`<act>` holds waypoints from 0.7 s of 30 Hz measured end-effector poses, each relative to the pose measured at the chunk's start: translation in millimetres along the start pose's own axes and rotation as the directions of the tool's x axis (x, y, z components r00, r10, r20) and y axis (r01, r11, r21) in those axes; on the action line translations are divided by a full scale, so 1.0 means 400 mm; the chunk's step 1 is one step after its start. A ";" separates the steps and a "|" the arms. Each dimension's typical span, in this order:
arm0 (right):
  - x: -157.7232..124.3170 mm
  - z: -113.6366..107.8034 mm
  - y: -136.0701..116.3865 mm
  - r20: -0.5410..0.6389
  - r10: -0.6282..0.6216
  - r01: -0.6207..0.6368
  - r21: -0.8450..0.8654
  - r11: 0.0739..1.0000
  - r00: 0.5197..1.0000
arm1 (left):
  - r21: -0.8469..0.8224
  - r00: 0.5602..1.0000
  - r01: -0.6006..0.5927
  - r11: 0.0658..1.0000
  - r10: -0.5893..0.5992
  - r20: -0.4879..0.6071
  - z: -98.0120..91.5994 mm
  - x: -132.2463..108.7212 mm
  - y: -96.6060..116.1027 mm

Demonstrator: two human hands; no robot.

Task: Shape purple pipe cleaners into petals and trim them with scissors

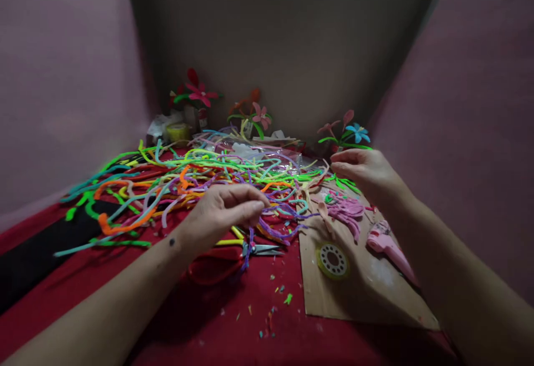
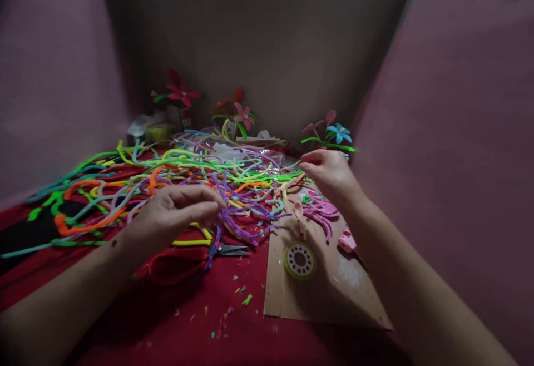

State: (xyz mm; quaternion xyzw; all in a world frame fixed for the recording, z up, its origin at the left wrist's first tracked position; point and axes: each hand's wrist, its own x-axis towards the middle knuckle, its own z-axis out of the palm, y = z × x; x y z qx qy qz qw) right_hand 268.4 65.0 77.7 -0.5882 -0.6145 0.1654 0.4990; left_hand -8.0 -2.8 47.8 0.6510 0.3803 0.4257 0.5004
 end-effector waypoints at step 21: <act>-0.244 0.286 -0.069 0.469 -0.077 0.232 -0.282 0.931 0.880 | 0.212 0.964 0.113 0.971 -0.056 -0.261 -0.057 0.048 -0.039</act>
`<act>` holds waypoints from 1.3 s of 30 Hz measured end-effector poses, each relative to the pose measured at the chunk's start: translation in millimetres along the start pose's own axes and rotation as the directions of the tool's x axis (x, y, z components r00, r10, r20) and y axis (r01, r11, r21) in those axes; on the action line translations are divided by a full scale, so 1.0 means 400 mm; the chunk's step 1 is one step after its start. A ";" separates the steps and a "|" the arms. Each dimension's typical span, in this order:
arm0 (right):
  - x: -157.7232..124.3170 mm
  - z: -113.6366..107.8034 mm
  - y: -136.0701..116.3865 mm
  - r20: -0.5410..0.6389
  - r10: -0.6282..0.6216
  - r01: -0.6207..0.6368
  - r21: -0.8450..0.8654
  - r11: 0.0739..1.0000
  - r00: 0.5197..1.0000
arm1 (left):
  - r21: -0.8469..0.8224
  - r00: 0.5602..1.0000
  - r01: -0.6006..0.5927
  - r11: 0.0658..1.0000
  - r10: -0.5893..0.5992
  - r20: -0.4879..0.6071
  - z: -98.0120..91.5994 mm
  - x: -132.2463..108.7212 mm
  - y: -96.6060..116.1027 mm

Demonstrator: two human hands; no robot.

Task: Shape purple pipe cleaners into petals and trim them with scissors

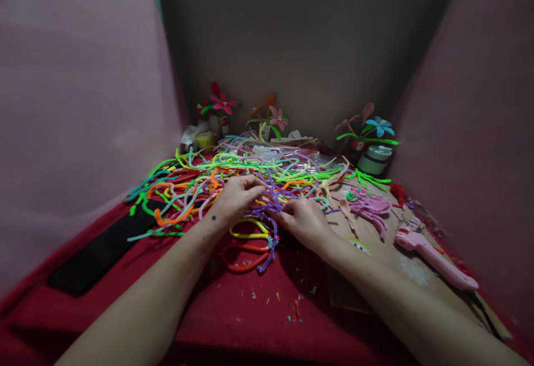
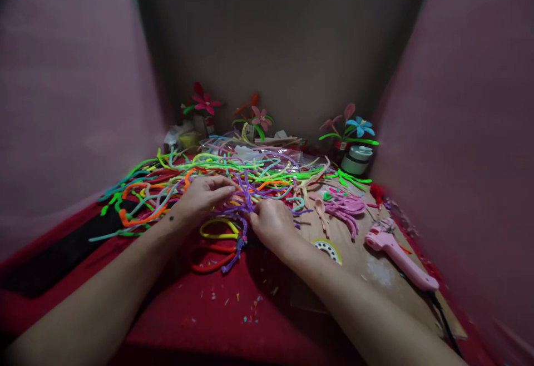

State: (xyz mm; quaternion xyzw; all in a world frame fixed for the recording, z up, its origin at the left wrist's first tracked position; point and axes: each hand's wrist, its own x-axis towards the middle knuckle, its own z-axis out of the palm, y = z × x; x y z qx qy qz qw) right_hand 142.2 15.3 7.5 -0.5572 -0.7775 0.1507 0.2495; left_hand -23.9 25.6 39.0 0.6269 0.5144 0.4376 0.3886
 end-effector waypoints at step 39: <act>-0.054 -0.011 0.009 0.232 0.038 -0.229 0.902 0.365 0.972 | -0.492 0.958 0.247 0.835 -0.132 0.256 0.069 -0.034 -0.032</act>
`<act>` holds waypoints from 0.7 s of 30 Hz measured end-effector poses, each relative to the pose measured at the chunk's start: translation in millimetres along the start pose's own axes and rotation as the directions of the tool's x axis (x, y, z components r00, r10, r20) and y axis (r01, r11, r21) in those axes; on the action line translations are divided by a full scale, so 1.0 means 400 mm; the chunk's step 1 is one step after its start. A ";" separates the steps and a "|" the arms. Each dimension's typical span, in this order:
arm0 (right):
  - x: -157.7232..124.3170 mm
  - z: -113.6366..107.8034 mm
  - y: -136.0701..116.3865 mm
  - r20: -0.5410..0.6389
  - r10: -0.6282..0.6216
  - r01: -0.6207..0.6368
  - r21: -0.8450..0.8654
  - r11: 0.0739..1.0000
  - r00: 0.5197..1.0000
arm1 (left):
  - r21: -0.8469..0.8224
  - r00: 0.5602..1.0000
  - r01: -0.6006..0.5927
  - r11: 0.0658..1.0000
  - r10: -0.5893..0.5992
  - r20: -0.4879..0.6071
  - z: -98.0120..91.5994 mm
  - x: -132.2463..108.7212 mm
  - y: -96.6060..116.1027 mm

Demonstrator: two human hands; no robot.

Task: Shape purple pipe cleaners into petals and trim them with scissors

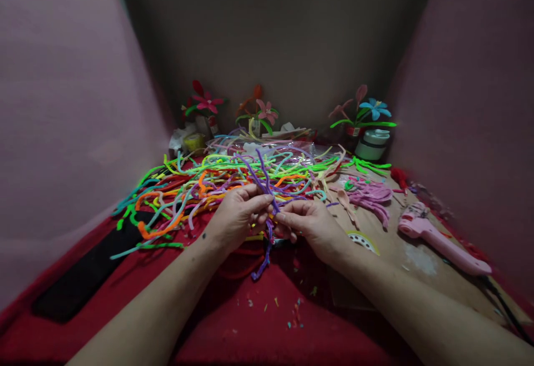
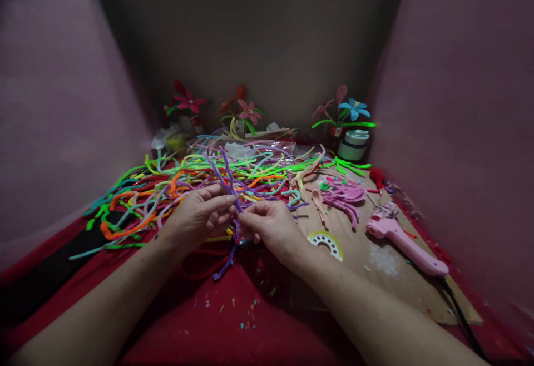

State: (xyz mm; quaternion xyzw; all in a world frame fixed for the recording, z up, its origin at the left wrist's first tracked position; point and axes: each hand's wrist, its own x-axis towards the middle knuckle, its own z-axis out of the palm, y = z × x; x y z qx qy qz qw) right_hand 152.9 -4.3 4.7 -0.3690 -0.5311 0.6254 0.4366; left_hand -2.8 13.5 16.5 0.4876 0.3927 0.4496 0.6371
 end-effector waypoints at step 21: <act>0.010 -0.011 0.026 0.042 0.084 -0.092 0.262 0.961 0.996 | -0.048 0.999 0.030 0.998 -0.030 0.016 0.003 0.003 -0.011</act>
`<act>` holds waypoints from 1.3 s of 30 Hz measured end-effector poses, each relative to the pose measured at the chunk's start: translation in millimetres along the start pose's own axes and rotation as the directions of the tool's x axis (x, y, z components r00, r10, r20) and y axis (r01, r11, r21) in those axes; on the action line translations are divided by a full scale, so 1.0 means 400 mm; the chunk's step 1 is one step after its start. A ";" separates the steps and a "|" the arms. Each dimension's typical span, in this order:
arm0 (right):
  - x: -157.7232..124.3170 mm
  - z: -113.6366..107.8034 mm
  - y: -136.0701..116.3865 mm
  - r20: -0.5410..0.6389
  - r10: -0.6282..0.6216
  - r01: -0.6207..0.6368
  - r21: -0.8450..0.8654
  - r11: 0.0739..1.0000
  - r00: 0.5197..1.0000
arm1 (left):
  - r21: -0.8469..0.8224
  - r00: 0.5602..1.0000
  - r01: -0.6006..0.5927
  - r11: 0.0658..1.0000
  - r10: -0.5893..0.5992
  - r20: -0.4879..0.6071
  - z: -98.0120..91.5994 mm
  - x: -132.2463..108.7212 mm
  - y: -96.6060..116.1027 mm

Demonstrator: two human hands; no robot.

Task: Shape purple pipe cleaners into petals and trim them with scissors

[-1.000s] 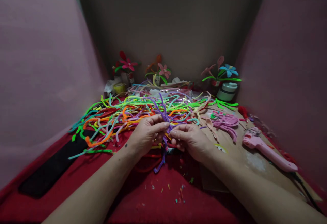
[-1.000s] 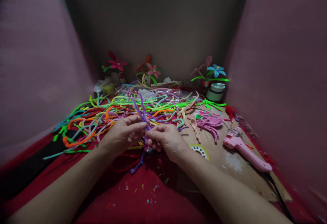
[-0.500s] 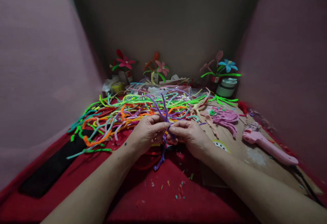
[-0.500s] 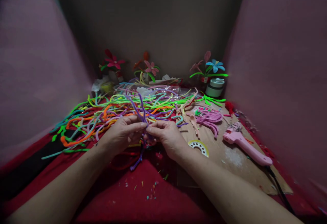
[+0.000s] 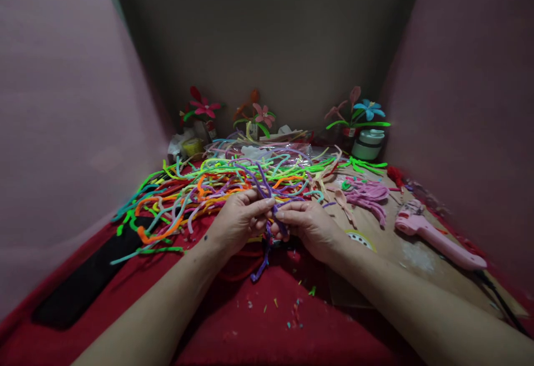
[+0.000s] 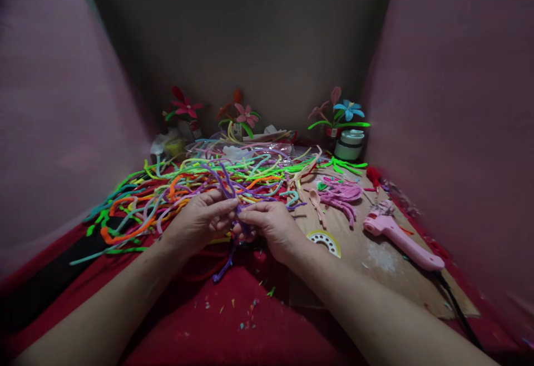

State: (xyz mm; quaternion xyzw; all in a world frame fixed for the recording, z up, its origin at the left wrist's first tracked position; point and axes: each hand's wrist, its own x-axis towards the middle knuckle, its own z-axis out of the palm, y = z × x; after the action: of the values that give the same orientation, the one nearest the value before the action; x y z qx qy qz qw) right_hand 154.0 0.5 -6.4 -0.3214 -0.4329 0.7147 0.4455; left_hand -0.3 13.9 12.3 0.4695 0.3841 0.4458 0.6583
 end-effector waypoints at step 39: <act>0.001 -0.006 -0.016 0.001 -0.028 0.028 0.003 1.000 1.000 | 0.421 0.974 -0.216 0.881 0.224 0.031 0.015 -0.015 0.015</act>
State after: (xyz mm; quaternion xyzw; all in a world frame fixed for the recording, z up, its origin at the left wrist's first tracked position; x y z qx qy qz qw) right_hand 158.2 3.3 -1.7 -0.3144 -0.4367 0.7091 0.4557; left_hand 1.9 7.5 20.1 0.6369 0.4213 0.4285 0.4830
